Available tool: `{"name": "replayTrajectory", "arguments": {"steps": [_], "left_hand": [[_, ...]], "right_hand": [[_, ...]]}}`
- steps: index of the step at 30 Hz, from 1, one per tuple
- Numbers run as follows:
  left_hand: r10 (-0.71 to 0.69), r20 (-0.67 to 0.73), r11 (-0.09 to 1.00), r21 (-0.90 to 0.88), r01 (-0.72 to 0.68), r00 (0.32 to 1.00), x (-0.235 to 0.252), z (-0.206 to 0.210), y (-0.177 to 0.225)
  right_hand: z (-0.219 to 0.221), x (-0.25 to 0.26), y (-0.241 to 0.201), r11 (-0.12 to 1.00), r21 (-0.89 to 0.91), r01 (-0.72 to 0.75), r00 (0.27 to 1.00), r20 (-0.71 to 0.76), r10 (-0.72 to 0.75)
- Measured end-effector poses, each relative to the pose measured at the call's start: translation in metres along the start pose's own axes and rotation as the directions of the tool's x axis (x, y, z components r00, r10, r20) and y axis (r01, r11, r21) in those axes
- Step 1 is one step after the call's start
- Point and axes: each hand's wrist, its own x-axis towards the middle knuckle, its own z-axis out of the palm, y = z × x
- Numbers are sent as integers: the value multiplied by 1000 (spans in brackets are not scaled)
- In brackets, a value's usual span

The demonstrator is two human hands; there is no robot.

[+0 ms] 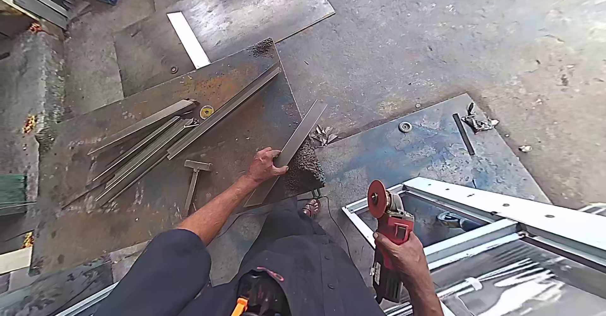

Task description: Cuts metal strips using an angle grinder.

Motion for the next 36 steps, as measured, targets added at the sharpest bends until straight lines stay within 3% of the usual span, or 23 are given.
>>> {"name": "replayTrajectory", "arguments": {"steps": [9,17,22,28,36], "left_hand": [[-24,-45,999,-39,22,999,-18,8,2],[13,-203,983,-177,-50,979,42,21,14],[39,-184,980,-184,-73,982,64,33,10],[19,-192,980,-193,-57,981,64,37,8],[22,-153,993,-114,-40,988,65,38,10]], "right_hand": [[2,12,-7,1000,5,-9,1000,16,9],[13,42,-46,998,54,27,999,37,-29],[21,63,-82,996,14,85,994,66,-86],[36,95,-125,982,-141,125,988,112,-110],[61,131,-167,963,-208,169,972,199,-127]]}}
